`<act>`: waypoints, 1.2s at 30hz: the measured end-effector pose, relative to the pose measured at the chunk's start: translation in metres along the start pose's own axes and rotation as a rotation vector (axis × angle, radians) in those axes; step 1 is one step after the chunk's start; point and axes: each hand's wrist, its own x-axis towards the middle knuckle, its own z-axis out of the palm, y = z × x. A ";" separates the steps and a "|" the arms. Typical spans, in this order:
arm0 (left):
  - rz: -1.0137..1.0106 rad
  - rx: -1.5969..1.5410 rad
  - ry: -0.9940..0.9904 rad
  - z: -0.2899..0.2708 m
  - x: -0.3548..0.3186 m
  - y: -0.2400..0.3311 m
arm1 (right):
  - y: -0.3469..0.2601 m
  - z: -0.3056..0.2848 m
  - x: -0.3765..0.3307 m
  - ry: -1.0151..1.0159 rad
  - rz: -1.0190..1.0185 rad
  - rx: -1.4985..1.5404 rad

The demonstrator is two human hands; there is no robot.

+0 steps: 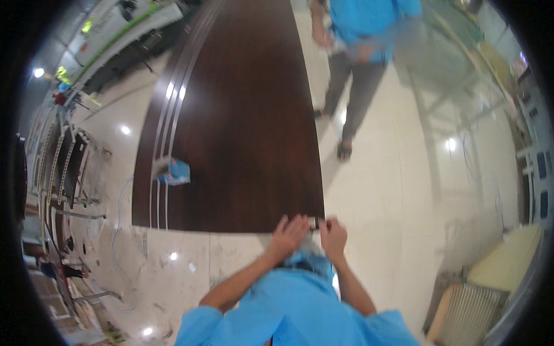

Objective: The person walks to a dark wood table and applies small rectangular labels to its edge. They peel the backing from each label and press it onto the table surface, repeating the process for multiple labels.

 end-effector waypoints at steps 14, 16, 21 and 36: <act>-0.122 -0.049 0.078 -0.004 -0.021 0.004 | -0.008 -0.004 -0.006 0.004 -0.101 0.173; -0.092 -0.100 0.022 -0.005 -0.014 0.008 | -0.012 -0.006 -0.005 -0.034 -0.132 0.106; -0.023 -0.125 -0.035 -0.004 -0.005 -0.001 | -0.016 -0.012 0.002 -0.093 -0.240 0.003; -0.049 -0.082 -0.104 0.003 0.001 0.010 | -0.019 -0.011 -0.001 -0.045 -0.291 -0.083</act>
